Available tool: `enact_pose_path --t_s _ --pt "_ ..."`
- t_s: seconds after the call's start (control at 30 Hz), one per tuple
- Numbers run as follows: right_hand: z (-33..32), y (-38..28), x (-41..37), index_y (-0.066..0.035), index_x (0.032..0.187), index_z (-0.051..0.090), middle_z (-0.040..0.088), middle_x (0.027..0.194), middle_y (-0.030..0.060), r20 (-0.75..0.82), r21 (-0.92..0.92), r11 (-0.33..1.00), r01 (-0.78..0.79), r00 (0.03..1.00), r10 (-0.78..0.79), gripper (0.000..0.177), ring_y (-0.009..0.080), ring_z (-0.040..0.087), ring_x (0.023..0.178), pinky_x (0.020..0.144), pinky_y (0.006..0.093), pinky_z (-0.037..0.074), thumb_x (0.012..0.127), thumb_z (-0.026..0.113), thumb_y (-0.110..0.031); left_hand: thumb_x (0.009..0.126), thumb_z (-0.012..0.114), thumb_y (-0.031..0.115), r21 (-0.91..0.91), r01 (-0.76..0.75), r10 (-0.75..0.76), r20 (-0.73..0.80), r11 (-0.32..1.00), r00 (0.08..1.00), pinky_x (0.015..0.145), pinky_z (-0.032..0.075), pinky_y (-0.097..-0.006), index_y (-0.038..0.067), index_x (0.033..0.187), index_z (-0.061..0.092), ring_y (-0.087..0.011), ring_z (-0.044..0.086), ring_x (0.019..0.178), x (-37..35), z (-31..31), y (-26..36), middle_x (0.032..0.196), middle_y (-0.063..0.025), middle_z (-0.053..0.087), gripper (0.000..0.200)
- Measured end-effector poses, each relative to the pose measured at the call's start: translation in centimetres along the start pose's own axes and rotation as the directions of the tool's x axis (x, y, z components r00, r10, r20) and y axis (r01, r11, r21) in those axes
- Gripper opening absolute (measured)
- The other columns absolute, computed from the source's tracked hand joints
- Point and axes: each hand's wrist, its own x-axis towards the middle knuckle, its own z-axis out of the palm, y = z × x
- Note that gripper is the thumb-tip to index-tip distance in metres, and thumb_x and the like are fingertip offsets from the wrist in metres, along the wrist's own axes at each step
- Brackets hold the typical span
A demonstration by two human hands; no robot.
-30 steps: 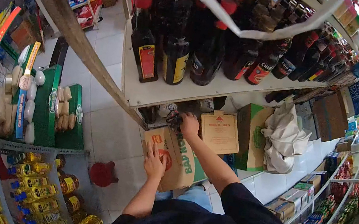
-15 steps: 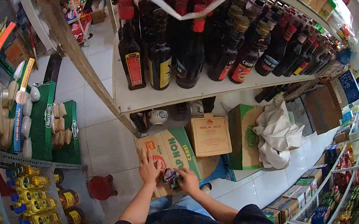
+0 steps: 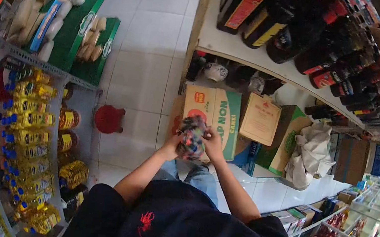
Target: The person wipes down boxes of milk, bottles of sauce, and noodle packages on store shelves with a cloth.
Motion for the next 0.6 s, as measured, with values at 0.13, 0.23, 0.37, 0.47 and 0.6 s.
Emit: enact_pose_path --t_s 0.13,0.23,0.37,0.47,0.6 --pt "1.6 -1.1 1.4 -0.001 0.093 0.052 0.051 0.082 0.0094 0.002 -0.484 0.838 0.25 0.958 -0.285 0.025 0.0193 0.054 0.075 0.063 0.0277 0.045 0.069 0.061 -0.001 0.079 0.059 0.019 0.223 -0.053 0.133 -0.361 0.973 0.923 0.064 0.05 -0.0321 0.01 0.115 0.046 -0.0148 0.058 0.079 -2.8 2.1 1.5 0.096 -0.0047 0.058 0.04" --pt "0.7 -1.1 1.9 -0.004 0.099 0.052 0.051 0.096 0.0141 -0.006 -0.715 0.638 0.287 0.91 -0.415 0.029 0.0304 0.051 0.087 0.075 0.0369 0.042 0.071 0.061 -0.01 0.077 0.059 0.014 0.338 -0.277 0.427 -0.543 0.899 0.723 0.073 0.047 -0.0311 0.007 0.117 0.043 -0.0165 0.056 0.086 -2.3 -3.2 3.0 0.098 -0.0069 0.057 0.043" --pt "-0.2 0.4 1.5 -0.007 0.106 0.05 0.045 0.113 0.0133 -0.076 -0.923 0.362 0.128 0.864 -0.499 0.037 0.0316 0.041 0.109 0.094 0.0427 0.029 0.074 0.058 -0.024 0.073 0.06 0.011 0.772 -0.33 0.826 -0.422 0.543 0.373 0.086 0.04 -0.0325 0.003 0.118 0.04 -0.0213 0.051 0.098 1.7 -4.6 6.9 0.108 -0.01 0.052 0.05" --pt "-0.5 2.0 1.7 -0.008 0.111 0.048 0.042 0.12 0.0129 -0.105 -0.949 0.308 0.068 0.853 -0.511 0.043 0.0308 0.038 0.113 0.098 0.0432 0.025 0.074 0.057 -0.029 0.072 0.06 0.011 0.793 -0.415 0.877 -0.296 0.446 0.377 0.087 0.039 -0.035 0.004 0.121 0.039 -0.0283 0.05 0.104 7.1 -3.6 8.2 0.112 -0.0161 0.052 0.054" --pt "-0.7 1.8 1.9 -0.007 0.112 0.047 0.041 0.12 0.0127 -0.077 -0.961 0.27 0.066 0.871 -0.486 0.042 0.0307 0.036 0.114 0.099 0.044 0.023 0.076 0.054 -0.029 0.073 0.06 0.012 0.845 -0.249 0.843 -0.354 0.474 0.405 0.086 0.039 -0.0351 0.003 0.121 0.041 -0.0297 0.051 0.104 11.4 -3.2 9.3 0.11 -0.019 0.054 0.052"
